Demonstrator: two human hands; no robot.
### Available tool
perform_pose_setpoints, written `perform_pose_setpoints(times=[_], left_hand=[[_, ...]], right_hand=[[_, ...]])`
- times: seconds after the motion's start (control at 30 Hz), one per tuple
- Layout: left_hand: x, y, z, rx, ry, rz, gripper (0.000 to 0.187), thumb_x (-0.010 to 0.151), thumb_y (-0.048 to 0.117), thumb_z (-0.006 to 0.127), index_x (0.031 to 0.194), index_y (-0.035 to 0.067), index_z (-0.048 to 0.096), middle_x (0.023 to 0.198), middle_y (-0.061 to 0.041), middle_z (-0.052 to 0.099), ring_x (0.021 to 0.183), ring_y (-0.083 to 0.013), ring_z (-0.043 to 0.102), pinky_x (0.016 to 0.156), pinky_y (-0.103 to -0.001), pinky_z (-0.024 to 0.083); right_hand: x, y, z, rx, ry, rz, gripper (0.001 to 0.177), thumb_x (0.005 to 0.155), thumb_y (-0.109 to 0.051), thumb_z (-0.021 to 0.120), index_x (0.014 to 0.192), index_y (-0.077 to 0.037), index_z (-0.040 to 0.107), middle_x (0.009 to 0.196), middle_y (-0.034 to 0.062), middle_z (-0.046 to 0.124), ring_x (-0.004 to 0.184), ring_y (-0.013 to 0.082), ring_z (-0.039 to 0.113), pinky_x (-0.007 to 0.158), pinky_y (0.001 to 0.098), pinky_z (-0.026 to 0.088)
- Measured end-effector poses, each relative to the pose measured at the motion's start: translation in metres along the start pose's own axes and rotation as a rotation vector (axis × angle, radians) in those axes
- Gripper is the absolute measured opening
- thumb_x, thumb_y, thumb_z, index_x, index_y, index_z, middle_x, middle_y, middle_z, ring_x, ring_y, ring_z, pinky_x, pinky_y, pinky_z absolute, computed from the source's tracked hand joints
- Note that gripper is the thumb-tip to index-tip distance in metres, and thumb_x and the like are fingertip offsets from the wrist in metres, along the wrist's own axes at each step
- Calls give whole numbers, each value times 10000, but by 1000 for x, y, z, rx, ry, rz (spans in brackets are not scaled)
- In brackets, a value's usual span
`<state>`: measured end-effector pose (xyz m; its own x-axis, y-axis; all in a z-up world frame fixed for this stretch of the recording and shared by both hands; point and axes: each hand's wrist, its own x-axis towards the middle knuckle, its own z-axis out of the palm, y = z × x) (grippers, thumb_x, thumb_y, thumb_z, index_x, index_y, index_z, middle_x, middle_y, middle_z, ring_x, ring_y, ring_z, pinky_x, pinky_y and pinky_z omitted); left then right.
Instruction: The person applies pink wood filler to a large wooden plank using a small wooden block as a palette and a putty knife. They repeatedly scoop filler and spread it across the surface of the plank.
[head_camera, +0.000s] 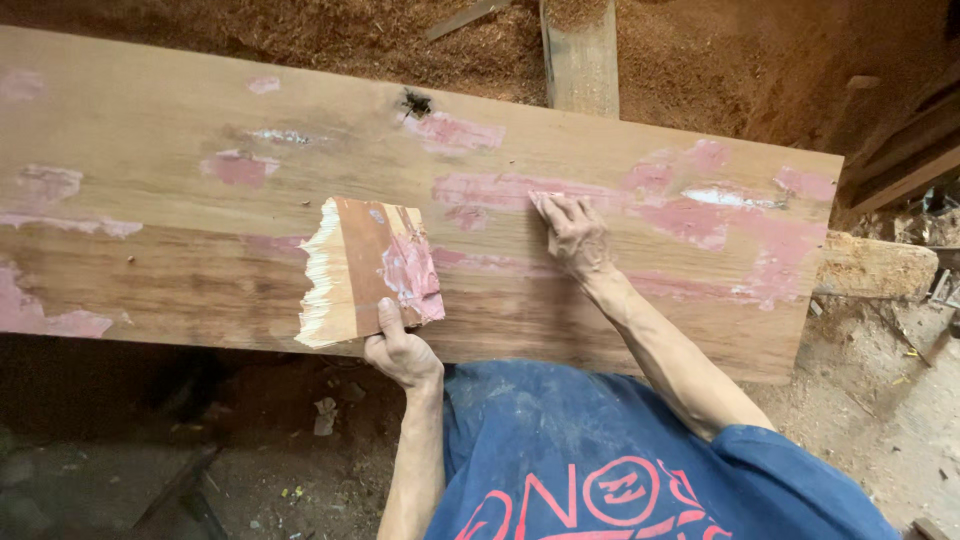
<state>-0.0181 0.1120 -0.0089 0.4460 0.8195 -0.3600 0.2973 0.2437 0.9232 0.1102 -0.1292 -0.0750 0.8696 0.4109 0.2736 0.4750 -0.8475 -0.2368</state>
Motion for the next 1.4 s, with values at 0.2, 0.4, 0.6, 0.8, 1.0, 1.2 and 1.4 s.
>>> perform_pose_setpoints(times=[0.2, 0.4, 0.6, 0.8, 1.0, 1.2, 1.4], left_hand=[[15, 3, -20, 8, 11, -6, 441, 1002, 295, 613, 1094, -123, 714, 1018, -137, 758, 896, -197, 669, 823, -323, 527], [26, 5, -29, 85, -85, -10, 445, 983, 316, 626, 1054, -111, 733, 995, -144, 778, 886, -202, 704, 818, -315, 529], [46, 4, -30, 107, -160, -65, 482, 999, 338, 633, 999, -131, 744, 911, -157, 780, 833, -205, 676, 789, -330, 512], [68, 9, -41, 8, -156, 3, 464, 1002, 327, 629, 1058, -125, 719, 977, -113, 759, 860, -171, 660, 792, -313, 516], [77, 5, -50, 36, -99, -39, 452, 1005, 316, 648, 1007, -127, 737, 913, -114, 748, 804, -166, 625, 755, -322, 504], [74, 4, -48, 124, -132, -36, 481, 1017, 333, 638, 940, -131, 739, 826, -142, 759, 737, -188, 622, 727, -333, 501], [64, 2, -54, 59, -135, -12, 453, 994, 326, 636, 992, -114, 738, 902, -118, 765, 795, -168, 661, 748, -320, 512]], right_hand=[[-1, -22, 11, 11, -36, 2, 391, 892, -17, 637, 1264, -96, 728, 1142, 58, 712, 982, 290, 652, 875, 405, 568], [10, -44, 25, -65, -49, -26, 433, 867, -37, 607, 1283, -64, 724, 1123, 96, 717, 972, 306, 655, 824, 407, 564], [20, -63, 30, -44, -4, -89, 422, 878, -36, 598, 1288, -42, 697, 1166, 122, 708, 1015, 306, 665, 889, 411, 576], [24, -72, 19, -53, -64, -32, 401, 876, -8, 607, 1266, -34, 698, 1186, 130, 723, 1021, 320, 669, 892, 399, 571], [14, -102, 33, 4, -29, -70, 493, 801, 4, 607, 1287, -24, 685, 1243, 141, 710, 1063, 318, 671, 929, 420, 580], [3, -124, 30, -47, -144, -40, 450, 768, -47, 628, 1210, -6, 695, 1200, 169, 709, 988, 337, 656, 776, 431, 568], [23, -117, 29, -53, -85, 68, 388, 862, -32, 603, 1238, -34, 699, 1173, 99, 710, 988, 282, 653, 788, 415, 567]])
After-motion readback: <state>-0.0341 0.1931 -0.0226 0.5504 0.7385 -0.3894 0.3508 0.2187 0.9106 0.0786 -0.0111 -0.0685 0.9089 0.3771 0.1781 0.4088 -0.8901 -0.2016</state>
